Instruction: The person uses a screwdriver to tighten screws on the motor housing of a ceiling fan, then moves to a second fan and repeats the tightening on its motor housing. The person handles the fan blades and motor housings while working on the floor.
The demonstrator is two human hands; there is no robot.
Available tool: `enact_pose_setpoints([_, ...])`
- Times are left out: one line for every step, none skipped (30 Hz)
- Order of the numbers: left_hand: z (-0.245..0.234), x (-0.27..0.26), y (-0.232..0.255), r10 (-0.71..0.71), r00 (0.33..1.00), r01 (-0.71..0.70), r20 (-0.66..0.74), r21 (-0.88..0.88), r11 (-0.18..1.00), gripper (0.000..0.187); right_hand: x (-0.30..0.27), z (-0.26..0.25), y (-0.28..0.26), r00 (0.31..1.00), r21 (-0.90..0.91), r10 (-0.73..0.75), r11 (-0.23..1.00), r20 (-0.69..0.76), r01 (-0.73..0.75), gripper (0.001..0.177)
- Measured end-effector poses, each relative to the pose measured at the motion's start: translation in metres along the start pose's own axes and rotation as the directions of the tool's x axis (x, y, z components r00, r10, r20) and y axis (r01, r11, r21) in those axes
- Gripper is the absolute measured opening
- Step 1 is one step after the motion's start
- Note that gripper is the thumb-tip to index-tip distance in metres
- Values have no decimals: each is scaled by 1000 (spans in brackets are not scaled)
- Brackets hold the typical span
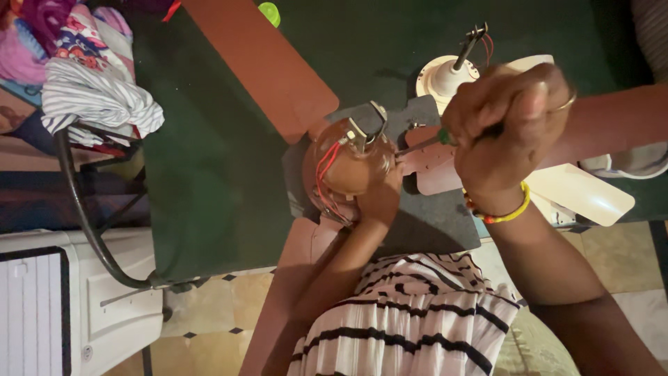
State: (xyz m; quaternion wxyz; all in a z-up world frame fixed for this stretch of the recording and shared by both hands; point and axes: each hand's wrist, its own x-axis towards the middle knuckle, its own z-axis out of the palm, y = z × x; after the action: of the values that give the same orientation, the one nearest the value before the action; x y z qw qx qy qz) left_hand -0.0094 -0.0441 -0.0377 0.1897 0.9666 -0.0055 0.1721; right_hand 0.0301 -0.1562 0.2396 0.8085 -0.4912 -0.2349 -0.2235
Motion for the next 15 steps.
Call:
enact_pose_setpoints([-2, 1, 1, 11, 1000, -10, -28, 16, 1000, 54, 1, -1, -1, 998, 6, 10, 1000, 55, -11, 45])
enact_pose_setpoints([-5, 1, 2, 22, 998, -20, -56, 33, 999, 55, 2, -1, -3, 995, 10, 27, 1000, 97, -28, 46])
enact_pose_setpoints([-8, 2, 3, 34, 996, -30, -83, 50, 998, 57, 3, -1, -4, 990, 13, 43, 999, 138, -46, 47])
enact_pose_setpoints([-11, 3, 5, 38, 997, -32, -70, 83, 996, 56, 5, -1, -5, 984, 14, 67, 997, 165, -70, 49])
enact_pose_setpoints([-13, 5, 6, 40, 997, -33, -61, 118, 993, 55, 7, 1, -4, 983, 9, 71, 997, 171, -73, 49])
enact_pose_setpoints([-15, 6, 6, 42, 998, -34, -51, 152, 988, 54, 8, 3, -3, 981, 4, 75, 997, 176, -77, 50])
enact_pose_setpoints([-16, 6, 6, 27, 999, -25, -37, 72, 997, 51, 10, 7, 1, 986, -8, 62, 998, 156, -62, 48])
enact_pose_setpoints([-17, 6, 5, 14, 1000, -14, -22, -9, 1000, 47, 11, 10, 3, 990, -45, 47, 998, 135, -41, 47])
enact_pose_setpoints([-17, 7, 5, 4, 1000, -5, -9, -91, 996, 44, 12, 14, 5, 993, -81, 30, 996, 115, -21, 46])
enact_pose_setpoints([-16, 6, 4, 29, 999, -30, -21, -93, 995, 45, 13, 17, 7, 995, -141, 8, 990, 95, 5, 45])
enact_pose_setpoints([-16, 4, 2, 52, 998, -55, -32, -92, 994, 45, 13, 20, 8, 997, -194, -12, 981, 79, 27, 44])
enact_pose_setpoints([-15, 2, -1, 76, 996, -80, -42, -91, 993, 45, 12, 24, 9, 998, -247, -32, 968, 63, 46, 43])
enact_pose_setpoints([-12, 3, -3, 38, 998, -29, 51, -164, 986, 45, 11, 26, 9, 997, -298, -52, 952, 51, 65, 42])
enact_pose_setpoints([-9, 3, -5, 7, 989, 27, 146, -230, 973, 45, 10, 28, 9, 995, -327, -75, 941, 60, 91, 40])
enact_pose_setpoints([-7, 2, -6, -17, 970, 89, 243, -291, 953, 45, 9, 29, 8, 993, -357, -97, 927, 69, 115, 39])
